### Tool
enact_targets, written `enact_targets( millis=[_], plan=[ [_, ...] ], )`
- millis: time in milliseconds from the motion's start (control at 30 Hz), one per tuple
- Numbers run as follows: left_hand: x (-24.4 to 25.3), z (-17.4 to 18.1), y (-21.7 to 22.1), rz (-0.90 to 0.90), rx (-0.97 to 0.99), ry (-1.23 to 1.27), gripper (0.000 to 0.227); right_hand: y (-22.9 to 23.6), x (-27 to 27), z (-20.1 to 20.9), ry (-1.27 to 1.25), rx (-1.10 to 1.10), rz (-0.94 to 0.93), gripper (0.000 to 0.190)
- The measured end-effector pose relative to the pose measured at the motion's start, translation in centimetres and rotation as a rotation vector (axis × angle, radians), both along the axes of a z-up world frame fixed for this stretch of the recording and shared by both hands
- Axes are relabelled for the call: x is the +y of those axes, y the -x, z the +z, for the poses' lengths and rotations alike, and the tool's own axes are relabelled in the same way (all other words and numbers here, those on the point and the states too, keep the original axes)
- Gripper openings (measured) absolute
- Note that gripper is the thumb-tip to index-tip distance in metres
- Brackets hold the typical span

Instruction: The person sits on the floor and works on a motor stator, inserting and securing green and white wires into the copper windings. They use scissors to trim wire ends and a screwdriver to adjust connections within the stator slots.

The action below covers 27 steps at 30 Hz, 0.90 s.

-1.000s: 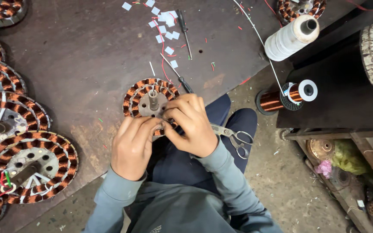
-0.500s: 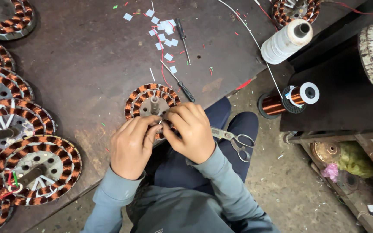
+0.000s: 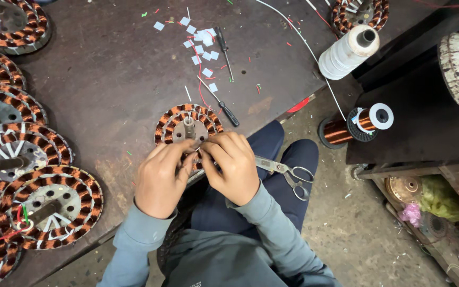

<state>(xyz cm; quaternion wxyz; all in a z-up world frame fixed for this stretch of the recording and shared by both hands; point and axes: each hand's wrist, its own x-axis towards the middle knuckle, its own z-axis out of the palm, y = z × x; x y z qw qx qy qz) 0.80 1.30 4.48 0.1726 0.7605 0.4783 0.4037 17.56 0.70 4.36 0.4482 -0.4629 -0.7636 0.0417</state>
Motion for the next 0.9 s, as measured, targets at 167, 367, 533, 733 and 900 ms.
enact_targets(
  millis=[167,367,533,733,900],
  plan=[
    [-0.2,-0.2,0.0,-0.003,-0.053,0.045,0.036,-0.7,0.2,0.3,0.051,-0.053,0.074,0.021],
    [0.4,-0.2,1.6,-0.127,-0.069,0.208,0.050,-1.1,0.3,0.5,0.062,-0.070,0.124,0.021],
    [0.6,-0.5,2.1,-0.143,-0.054,0.201,0.049,-1.0,0.3,1.0,0.095,-0.079,0.148,0.021],
    [-0.5,-1.5,1.6,-0.070,-0.064,0.207,0.040,-0.4,0.0,0.6,0.193,-0.066,0.114,0.016],
    [-1.0,-2.5,1.1,-0.045,-0.090,0.166,0.036,-0.8,-0.1,0.0,0.222,0.045,0.166,0.016]
  ],
)
